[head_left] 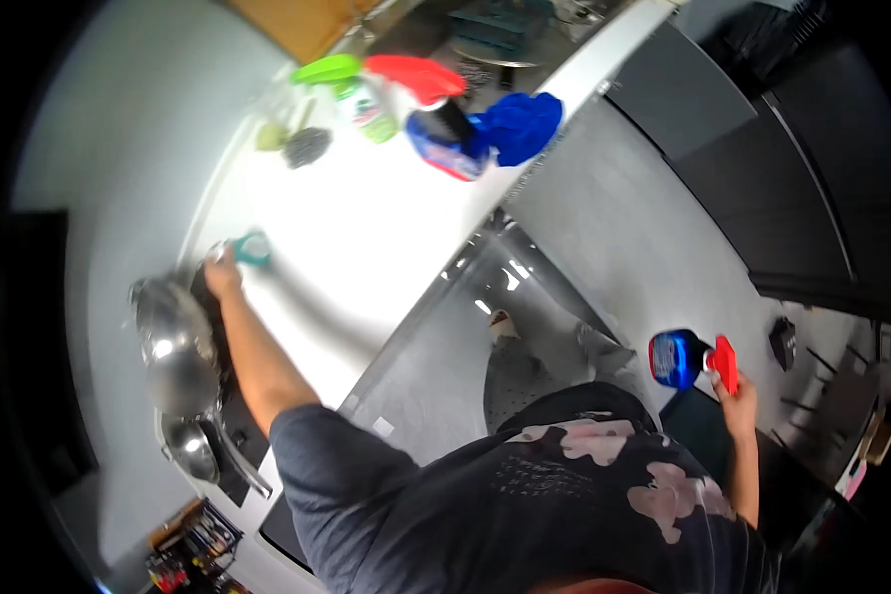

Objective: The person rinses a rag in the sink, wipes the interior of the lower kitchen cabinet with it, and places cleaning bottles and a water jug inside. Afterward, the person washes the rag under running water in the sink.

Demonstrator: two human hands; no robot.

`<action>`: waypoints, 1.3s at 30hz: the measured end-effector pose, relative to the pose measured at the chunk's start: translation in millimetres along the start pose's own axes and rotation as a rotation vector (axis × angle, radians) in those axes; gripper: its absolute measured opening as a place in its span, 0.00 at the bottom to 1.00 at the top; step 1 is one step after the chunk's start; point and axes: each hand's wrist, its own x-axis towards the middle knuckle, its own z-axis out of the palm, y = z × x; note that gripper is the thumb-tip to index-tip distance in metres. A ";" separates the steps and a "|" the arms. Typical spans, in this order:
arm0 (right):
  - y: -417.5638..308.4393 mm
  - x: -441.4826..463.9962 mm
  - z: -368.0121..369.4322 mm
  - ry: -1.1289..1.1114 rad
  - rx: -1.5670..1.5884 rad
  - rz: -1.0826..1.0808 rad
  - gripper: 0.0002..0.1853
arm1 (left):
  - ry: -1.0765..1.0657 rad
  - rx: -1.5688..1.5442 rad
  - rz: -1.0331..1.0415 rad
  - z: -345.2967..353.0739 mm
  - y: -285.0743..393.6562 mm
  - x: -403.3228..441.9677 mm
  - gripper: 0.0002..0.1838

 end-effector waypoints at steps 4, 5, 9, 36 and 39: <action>17.9 91.5 -11.9 0.010 -0.273 -0.016 0.12 | 0.171 -0.087 0.156 -18.6 13.4 -83.2 0.23; 21.7 118.6 -15.2 -0.047 -0.284 0.009 0.13 | 0.155 -0.186 0.168 -25.3 26.8 -117.5 0.21; 54.1 244.0 -18.0 -0.248 -0.419 -0.112 0.16 | 0.091 -0.371 0.165 -43.0 114.7 -287.1 0.17; 51.5 613.4 289.4 -0.381 0.063 -0.513 0.13 | -0.387 -0.710 -0.332 597.6 276.8 -451.7 0.12; 58.2 637.1 330.9 -0.368 0.172 -0.584 0.10 | -0.338 -0.749 -0.280 646.2 254.1 -424.2 0.11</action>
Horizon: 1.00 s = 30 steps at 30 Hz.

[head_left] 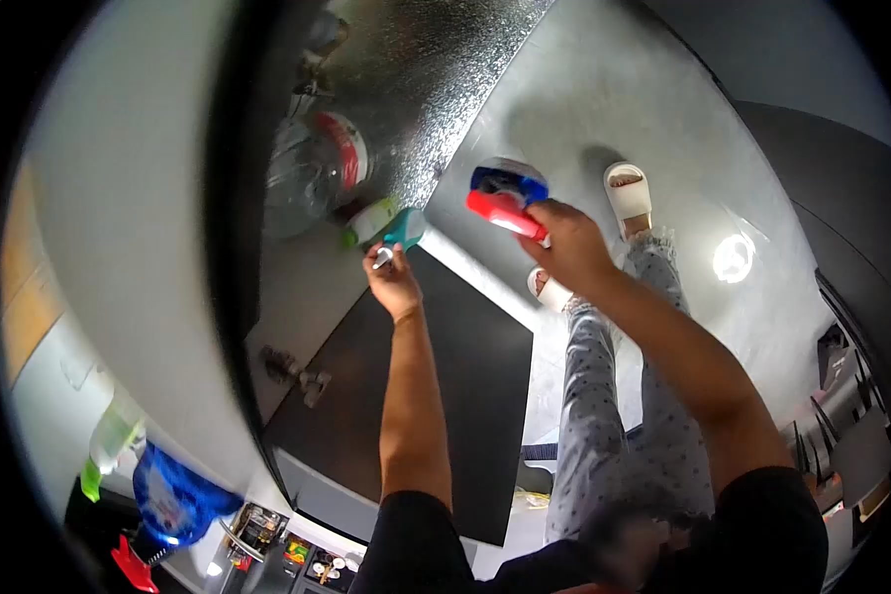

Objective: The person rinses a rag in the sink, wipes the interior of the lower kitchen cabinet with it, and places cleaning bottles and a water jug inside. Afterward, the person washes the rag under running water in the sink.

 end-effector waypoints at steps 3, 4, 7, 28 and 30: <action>14.6 25.0 11.1 -0.057 -0.006 -0.019 0.10 | 0.011 0.127 -0.113 13.5 4.1 16.4 0.11; 18.2 32.4 11.4 -0.022 0.014 -0.038 0.10 | 0.006 0.144 -0.116 13.0 -9.0 26.0 0.11; 30.1 59.5 0.6 -0.128 0.043 -0.011 0.11 | -0.039 0.283 0.252 33.7 -25.3 67.9 0.11; 59.9 253.0 55.1 -0.165 -0.069 -0.259 0.07 | -0.195 0.508 0.136 115.9 -23.7 255.7 0.19; 48.0 274.3 76.3 -0.182 -0.147 -0.327 0.07 | -0.200 0.734 0.202 117.3 -18.2 233.1 0.22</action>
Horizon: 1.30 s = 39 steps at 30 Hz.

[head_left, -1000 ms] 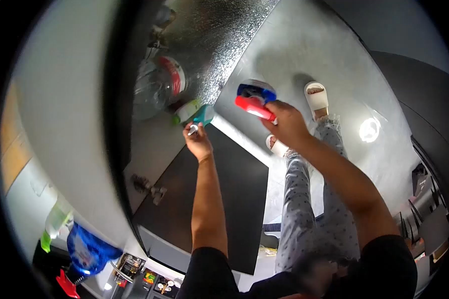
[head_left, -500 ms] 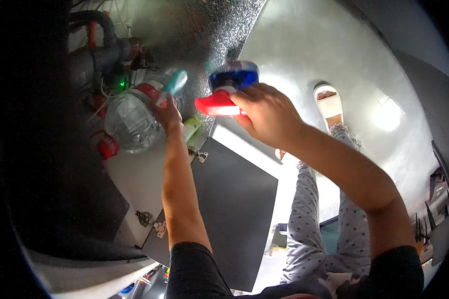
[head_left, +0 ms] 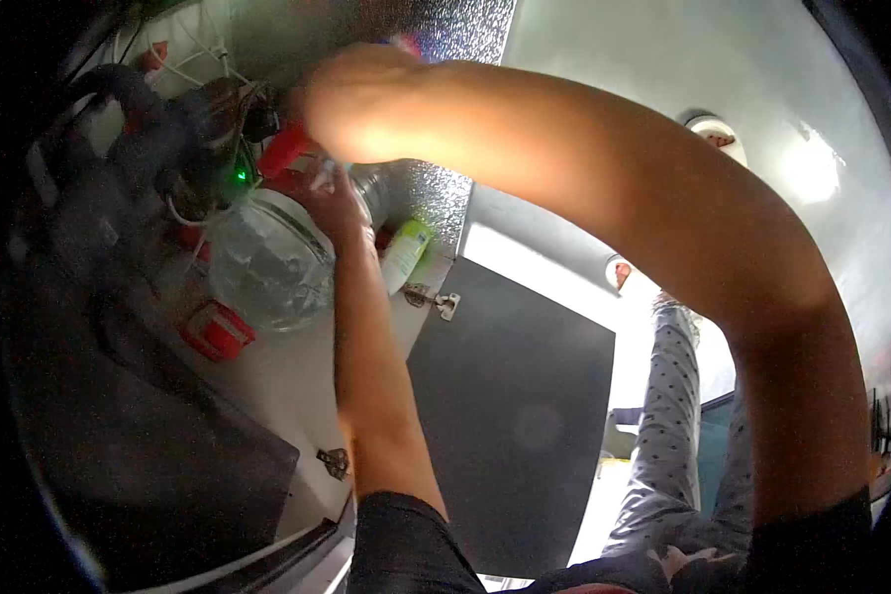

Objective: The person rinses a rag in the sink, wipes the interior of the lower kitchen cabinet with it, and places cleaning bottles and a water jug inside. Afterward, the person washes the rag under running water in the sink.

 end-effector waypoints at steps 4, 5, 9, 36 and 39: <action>-10.7 44.6 26.3 -0.193 0.090 0.132 0.09 | -0.048 -0.211 -0.213 15.6 17.3 -38.3 0.18; -14.2 53.5 38.6 -0.165 0.105 0.044 0.09 | -0.070 -0.230 -0.196 15.1 13.8 -40.0 0.16; -24.7 61.6 57.0 -0.097 0.199 -0.102 0.12 | -0.042 -0.404 -0.179 23.7 -9.5 -28.9 0.18; -21.6 -411.2 -68.8 -0.546 0.103 0.790 0.24 | -0.902 0.002 -0.762 48.4 116.9 -364.0 0.28; -50.9 -443.6 -77.8 -0.399 0.182 0.729 0.25 | -1.346 0.258 -0.327 30.5 159.9 -435.5 0.21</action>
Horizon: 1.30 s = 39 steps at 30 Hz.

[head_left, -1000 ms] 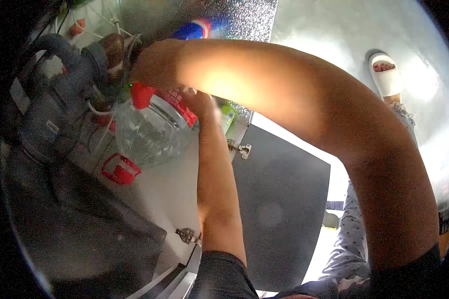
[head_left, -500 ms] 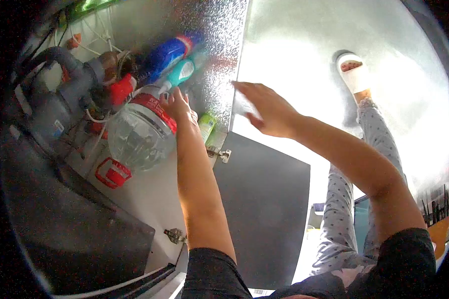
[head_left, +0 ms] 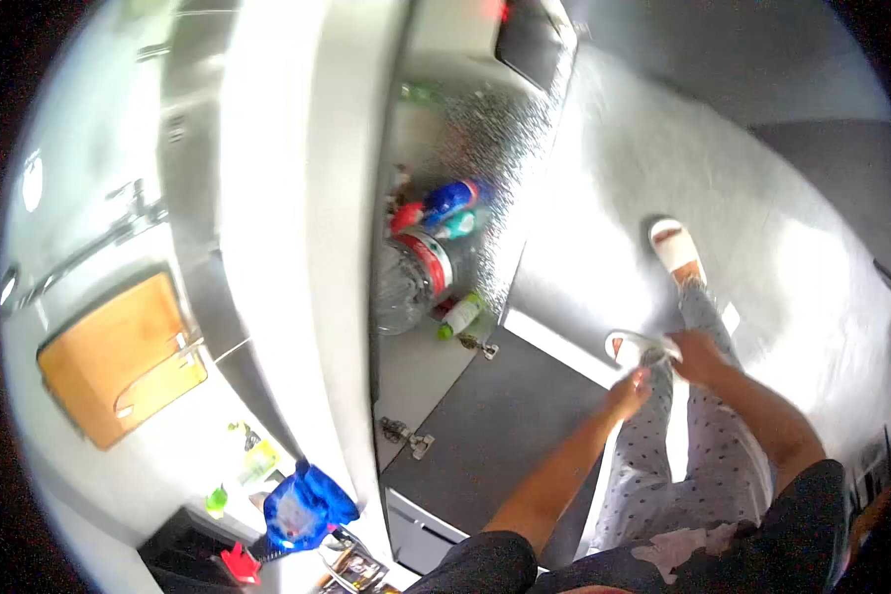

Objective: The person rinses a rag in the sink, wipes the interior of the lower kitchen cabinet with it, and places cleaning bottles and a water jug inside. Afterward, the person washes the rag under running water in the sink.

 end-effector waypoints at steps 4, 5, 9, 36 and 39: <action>-82.1 -47.1 -41.8 0.101 0.208 -0.117 0.24 | 0.141 -0.016 0.430 29.7 32.5 -78.3 0.19; -100.0 -54.4 -48.7 0.152 0.208 -0.156 0.24 | 0.152 0.006 0.495 23.6 40.1 -95.0 0.19; -176.3 -79.4 -87.8 0.328 0.244 -0.390 0.21 | 0.263 -0.187 0.646 7.5 26.2 -136.3 0.19; -693.2 -112.6 -77.2 -0.153 -0.331 -1.297 0.21 | 1.727 -1.274 0.392 -31.9 -122.8 -512.1 0.25; -755.6 -105.9 -18.8 -0.064 -0.316 -1.278 0.28 | 2.037 -0.954 0.258 -91.5 -142.7 -559.7 0.34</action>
